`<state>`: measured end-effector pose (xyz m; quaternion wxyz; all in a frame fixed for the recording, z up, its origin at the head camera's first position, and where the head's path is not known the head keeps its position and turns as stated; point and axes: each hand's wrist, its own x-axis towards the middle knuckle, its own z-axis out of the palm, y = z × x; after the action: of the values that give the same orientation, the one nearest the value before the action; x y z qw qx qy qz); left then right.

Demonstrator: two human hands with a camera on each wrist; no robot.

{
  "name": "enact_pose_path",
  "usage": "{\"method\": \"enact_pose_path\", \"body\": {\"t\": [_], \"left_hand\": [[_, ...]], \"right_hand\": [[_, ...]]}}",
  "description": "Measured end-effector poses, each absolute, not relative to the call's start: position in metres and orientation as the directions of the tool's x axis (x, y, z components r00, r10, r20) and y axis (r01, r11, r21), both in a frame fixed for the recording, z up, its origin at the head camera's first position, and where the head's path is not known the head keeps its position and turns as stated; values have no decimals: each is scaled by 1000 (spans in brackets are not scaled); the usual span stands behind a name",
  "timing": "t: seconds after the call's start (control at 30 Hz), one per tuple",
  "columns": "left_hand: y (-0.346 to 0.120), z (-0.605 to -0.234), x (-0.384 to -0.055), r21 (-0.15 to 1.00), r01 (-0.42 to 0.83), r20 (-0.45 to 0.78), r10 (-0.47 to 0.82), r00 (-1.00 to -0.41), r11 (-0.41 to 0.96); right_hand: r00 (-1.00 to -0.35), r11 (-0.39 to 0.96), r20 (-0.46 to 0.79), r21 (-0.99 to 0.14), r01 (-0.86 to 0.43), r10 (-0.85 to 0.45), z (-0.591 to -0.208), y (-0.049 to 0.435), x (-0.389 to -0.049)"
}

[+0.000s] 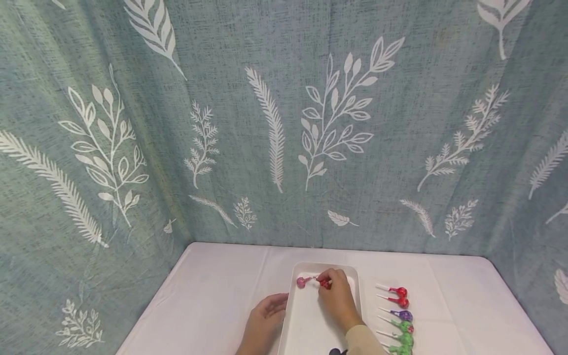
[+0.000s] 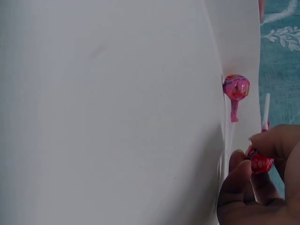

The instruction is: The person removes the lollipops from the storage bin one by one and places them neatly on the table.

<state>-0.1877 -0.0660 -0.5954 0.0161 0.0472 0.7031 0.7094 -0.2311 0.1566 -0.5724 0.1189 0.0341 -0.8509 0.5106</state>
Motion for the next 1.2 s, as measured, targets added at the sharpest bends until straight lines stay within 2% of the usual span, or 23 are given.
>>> {"method": "enact_pose_path", "body": {"t": [0.57, 0.9, 1.2], "left_hand": [[-66, -598, -187, 1000, 24, 24, 89, -996, -6], [-68, -601, -189, 999, 42, 42, 87, -995, 1], [-66, -601, -188, 999, 42, 44, 81, -996, -23]], "right_hand": [[-958, 444, 264, -876, -190, 111, -554, 161, -222], [-971, 431, 183, -897, -102, 151, -550, 172, -211], [-972, 409, 178, -907, -102, 152, -554, 176, -210]]}}
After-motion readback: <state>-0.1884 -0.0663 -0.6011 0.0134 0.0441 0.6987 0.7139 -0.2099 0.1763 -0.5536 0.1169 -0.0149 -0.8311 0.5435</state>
